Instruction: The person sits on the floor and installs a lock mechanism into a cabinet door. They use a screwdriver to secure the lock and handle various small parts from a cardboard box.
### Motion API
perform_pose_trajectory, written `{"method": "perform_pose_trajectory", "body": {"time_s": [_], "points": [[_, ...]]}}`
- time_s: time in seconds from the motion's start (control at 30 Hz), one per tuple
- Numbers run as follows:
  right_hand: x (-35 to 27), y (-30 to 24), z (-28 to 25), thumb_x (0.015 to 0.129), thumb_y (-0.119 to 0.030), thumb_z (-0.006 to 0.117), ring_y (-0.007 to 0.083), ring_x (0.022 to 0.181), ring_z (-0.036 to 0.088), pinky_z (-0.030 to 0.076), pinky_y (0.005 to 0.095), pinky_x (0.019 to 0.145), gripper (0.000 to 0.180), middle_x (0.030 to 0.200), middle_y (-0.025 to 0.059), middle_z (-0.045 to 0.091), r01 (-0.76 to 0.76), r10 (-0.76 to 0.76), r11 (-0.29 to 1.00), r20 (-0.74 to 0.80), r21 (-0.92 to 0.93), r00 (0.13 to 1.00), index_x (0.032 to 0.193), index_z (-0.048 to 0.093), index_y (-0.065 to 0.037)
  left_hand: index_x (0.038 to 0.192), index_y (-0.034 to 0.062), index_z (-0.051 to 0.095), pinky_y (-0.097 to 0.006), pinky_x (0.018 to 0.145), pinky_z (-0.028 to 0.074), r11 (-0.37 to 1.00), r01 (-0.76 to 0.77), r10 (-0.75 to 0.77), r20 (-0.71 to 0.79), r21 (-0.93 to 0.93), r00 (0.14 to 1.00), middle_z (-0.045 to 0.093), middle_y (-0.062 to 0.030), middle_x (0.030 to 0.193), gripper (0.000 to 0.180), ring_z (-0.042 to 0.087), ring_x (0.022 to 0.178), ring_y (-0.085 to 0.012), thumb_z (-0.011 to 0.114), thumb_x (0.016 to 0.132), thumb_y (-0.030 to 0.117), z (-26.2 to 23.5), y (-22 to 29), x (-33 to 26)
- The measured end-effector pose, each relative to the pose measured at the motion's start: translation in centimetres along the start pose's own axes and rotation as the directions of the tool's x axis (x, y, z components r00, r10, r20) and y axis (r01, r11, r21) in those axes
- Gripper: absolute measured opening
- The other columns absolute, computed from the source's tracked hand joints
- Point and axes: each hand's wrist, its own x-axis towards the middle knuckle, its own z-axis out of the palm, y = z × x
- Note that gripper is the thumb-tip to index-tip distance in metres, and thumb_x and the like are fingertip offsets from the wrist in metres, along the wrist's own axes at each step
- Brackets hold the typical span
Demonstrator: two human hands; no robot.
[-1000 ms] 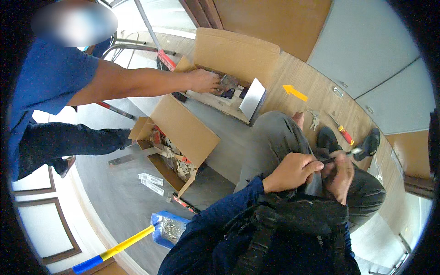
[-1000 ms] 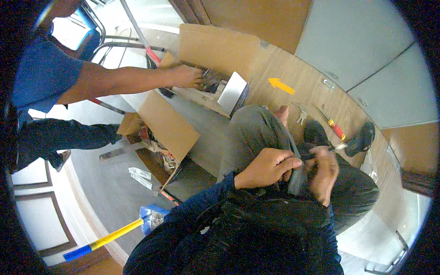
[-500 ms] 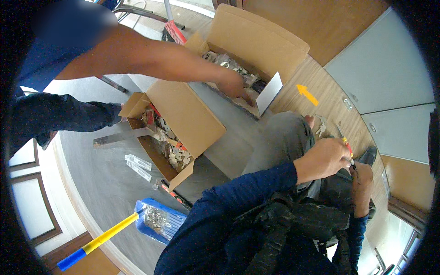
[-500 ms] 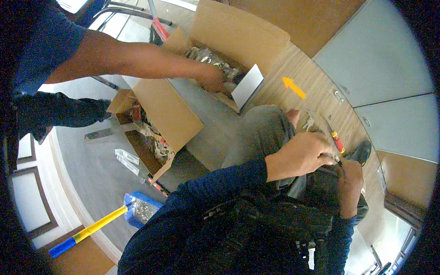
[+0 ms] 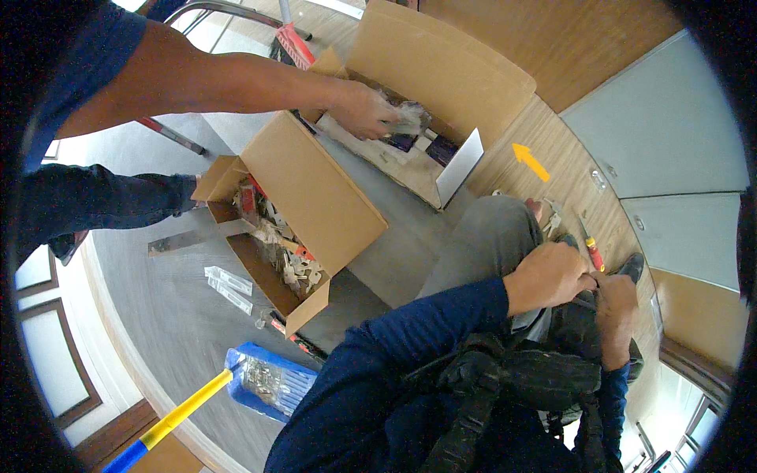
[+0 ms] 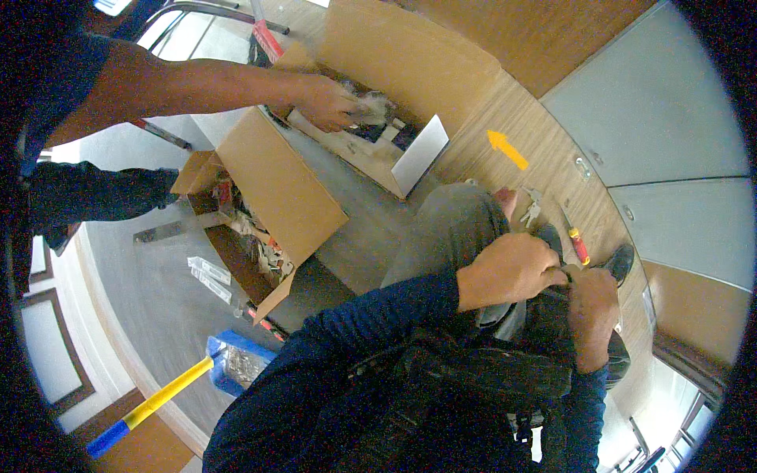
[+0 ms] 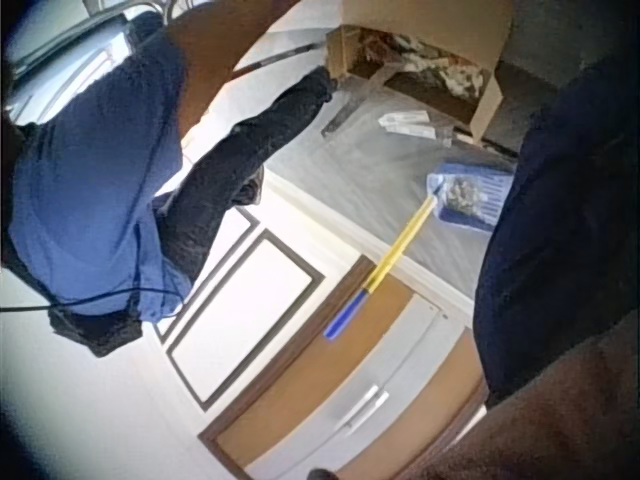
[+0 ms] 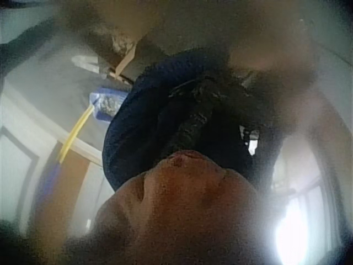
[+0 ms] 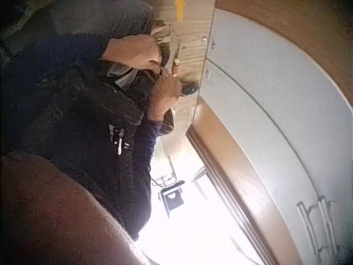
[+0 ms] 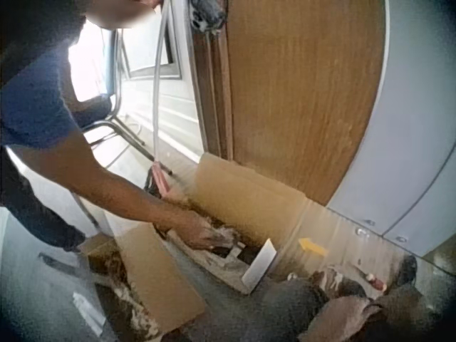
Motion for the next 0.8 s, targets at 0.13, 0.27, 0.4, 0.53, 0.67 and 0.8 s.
{"method": "perform_pose_trajectory", "body": {"time_s": [0.13, 0.27, 0.4, 0.53, 0.67, 0.8], "points": [[0.3, 0.6, 1.7, 0.076, -0.007, 0.057, 0.0301, 0.088, 0.057, 0.045, 0.0404, 0.081, 0.023, 0.085, 0.0102, 0.060, 0.166, -0.141, 0.983, -0.271, 0.072, 0.952, 0.098, 0.064, -0.008, 0.078, 0.0019, 0.064, -0.047, 0.064, 0.049, 0.996, -0.050, 0.053, -0.037, 0.077, 0.998, 0.062, -0.0183, 0.075, 0.029, 0.062, 0.070, -0.0374, 0.062, 0.083, 0.030, 1.6, -0.1, -0.1], [1.4, -0.5, -0.7, 0.078, -0.009, 0.059, 0.0292, 0.090, 0.056, 0.044, 0.0383, 0.084, 0.029, 0.089, 0.0112, 0.059, 0.017, -0.086, 0.991, -0.531, -0.134, 0.843, 0.107, 0.064, -0.008, 0.080, 0.0026, 0.064, -0.046, 0.064, 0.049, 0.999, 0.037, -0.036, -0.221, 0.005, 0.975, 0.063, -0.0176, 0.077, 0.027, 0.062, 0.071, -0.0363, 0.062, 0.084, 0.029, 1.5, 0.2, 1.3], [0.5, 0.2, 0.0, 0.088, -0.016, 0.056, 0.0218, 0.092, 0.056, 0.044, 0.0324, 0.084, 0.032, 0.098, 0.0100, 0.059, -0.172, 0.451, 0.761, -0.320, 0.626, 0.833, 0.118, 0.060, -0.006, 0.078, 0.0028, 0.062, -0.046, 0.065, 0.048, 0.984, 0.053, -0.118, -0.400, -0.170, 0.909, 0.063, -0.0178, 0.078, 0.024, 0.062, 0.072, -0.0367, 0.062, 0.084, 0.026, 0.5, 1.1, 2.2], [0.1, -0.9, 0.6, 0.096, -0.029, 0.048, 0.0145, 0.091, 0.055, 0.045, 0.0272, 0.080, 0.038, 0.100, 0.0066, 0.059, -0.118, 0.564, -0.076, 0.140, 0.990, 0.814, 0.120, 0.057, -0.001, 0.083, 0.0028, 0.061, -0.046, 0.065, 0.047, 0.986, -0.097, 0.048, -0.331, -0.134, 0.942, 0.063, -0.0185, 0.077, 0.022, 0.062, 0.073, -0.0374, 0.063, 0.083, 0.024, 2.4, 2.1, 2.5], [-0.3, 1.9, 1.7, 0.097, -0.036, 0.044, 0.0158, 0.086, 0.057, 0.047, 0.0286, 0.075, 0.040, 0.097, 0.0061, 0.060, -0.051, 0.653, -0.042, 0.066, 0.998, 0.755, 0.110, 0.058, -0.001, 0.085, 0.0034, 0.062, -0.048, 0.065, 0.048, 0.991, -0.124, 0.113, -0.178, -0.048, 0.977, 0.063, -0.0195, 0.078, 0.021, 0.061, 0.074, -0.0391, 0.062, 0.083, 0.024, 3.6, 2.4, 4.2], [-0.7, 8.9, 4.1, 0.098, -0.030, 0.045, 0.0178, 0.090, 0.060, 0.050, 0.0311, 0.075, 0.032, 0.100, 0.0079, 0.062, 0.014, 0.716, 0.179, -0.140, 0.984, 0.684, 0.099, 0.061, -0.002, 0.100, 0.0050, 0.067, -0.046, 0.072, 0.049, 0.965, -0.138, 0.117, 0.105, 0.221, 0.988, 0.065, -0.0221, 0.088, 0.025, 0.063, 0.086, -0.0389, 0.057, 0.082, 0.020, 3.0, 0.3, 9.0]]}}
